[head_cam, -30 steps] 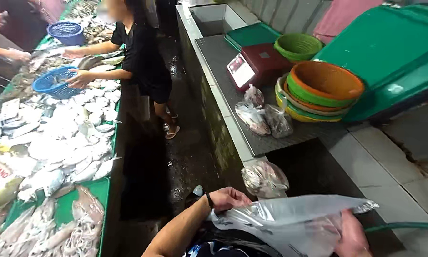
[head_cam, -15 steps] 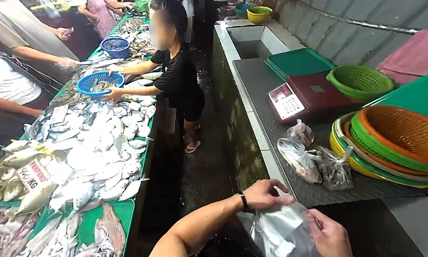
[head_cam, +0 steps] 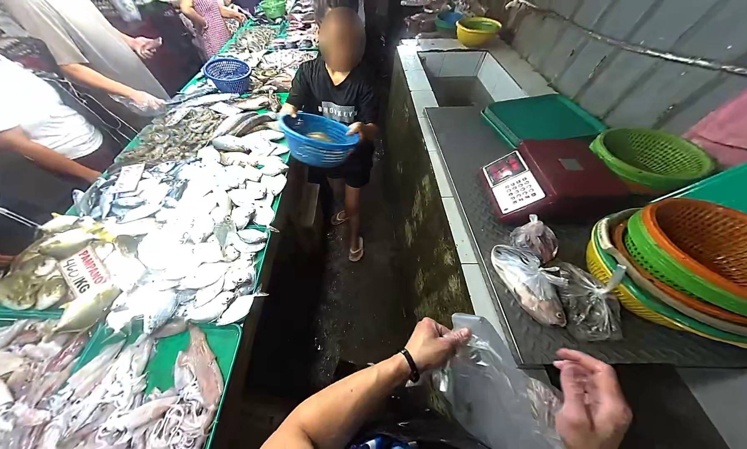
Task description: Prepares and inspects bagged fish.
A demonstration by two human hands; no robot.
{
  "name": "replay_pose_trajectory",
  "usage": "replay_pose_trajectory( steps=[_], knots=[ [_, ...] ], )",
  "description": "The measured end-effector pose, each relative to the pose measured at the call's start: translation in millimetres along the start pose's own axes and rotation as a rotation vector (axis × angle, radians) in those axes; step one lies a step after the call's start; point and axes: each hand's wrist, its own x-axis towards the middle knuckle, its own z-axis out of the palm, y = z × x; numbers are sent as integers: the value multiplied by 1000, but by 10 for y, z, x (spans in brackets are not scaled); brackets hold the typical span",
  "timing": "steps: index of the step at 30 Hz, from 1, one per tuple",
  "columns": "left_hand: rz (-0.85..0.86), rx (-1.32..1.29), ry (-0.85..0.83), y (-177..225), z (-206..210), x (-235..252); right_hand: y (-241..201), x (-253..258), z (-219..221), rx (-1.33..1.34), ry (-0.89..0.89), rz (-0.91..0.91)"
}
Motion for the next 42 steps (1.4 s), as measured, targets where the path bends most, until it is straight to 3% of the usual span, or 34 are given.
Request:
replay_pose_trajectory(
  steps=[3, 6, 8, 13, 15, 17, 19, 20, 21, 23, 26, 28, 30, 32, 34, 37, 38, 40, 42],
  knots=[
    [113, -212, -154, 153, 289, -13, -170, -169, 207, -31, -156, -23],
    [143, -212, -166, 223, 468, -38, -113, -277, 293, -35, -68, 106],
    [64, -309, -98, 154, 537, -40, -27, -300, 212, -40, -6, 111],
    [-37, -1077, -116, 200, 385, -148, 236, -437, -12, -271, 121, 189],
    [17, -1247, -166, 335, 159, -156, 372, -546, -26, -318, 53, 257],
    [69, -1351, -176, 520, -32, -180, 412, -628, 1, -243, -209, 412],
    [147, -1181, -96, 672, -95, -201, 350, -583, -13, -39, -481, 650],
    [214, -965, -1, 717, -112, -177, 309, -567, -46, 91, -496, 693],
    [281, -718, 100, 745, -136, -128, 260, -542, -79, 177, -441, 623],
    [352, -232, 235, 770, -125, -71, 102, -453, -45, 129, -268, 293],
    [410, 59, 132, 748, 219, -79, -183, -298, 205, -70, -248, -19],
    [513, 174, -77, 712, 323, -139, -155, -238, 327, -205, -296, -54],
    [586, 465, -241, 780, 130, -247, -61, -141, 293, -314, -282, -51],
    [432, 978, -224, 803, -198, -322, -79, -53, 189, -322, -298, 27],
    [269, 1287, -85, 477, -492, -272, -99, -59, 128, -256, -397, 125],
    [113, 1219, -8, -11, -1023, -369, 184, -112, -29, 60, -637, 259],
    [83, 1124, -11, -105, -1189, -455, 316, -134, -110, 121, -634, 281],
    [48, 1000, 25, -307, -1418, -698, 614, -313, -327, 11, -466, 334],
    [-60, 1015, 80, -464, -1549, -892, 916, -505, -520, -273, -345, 343]
  ],
)
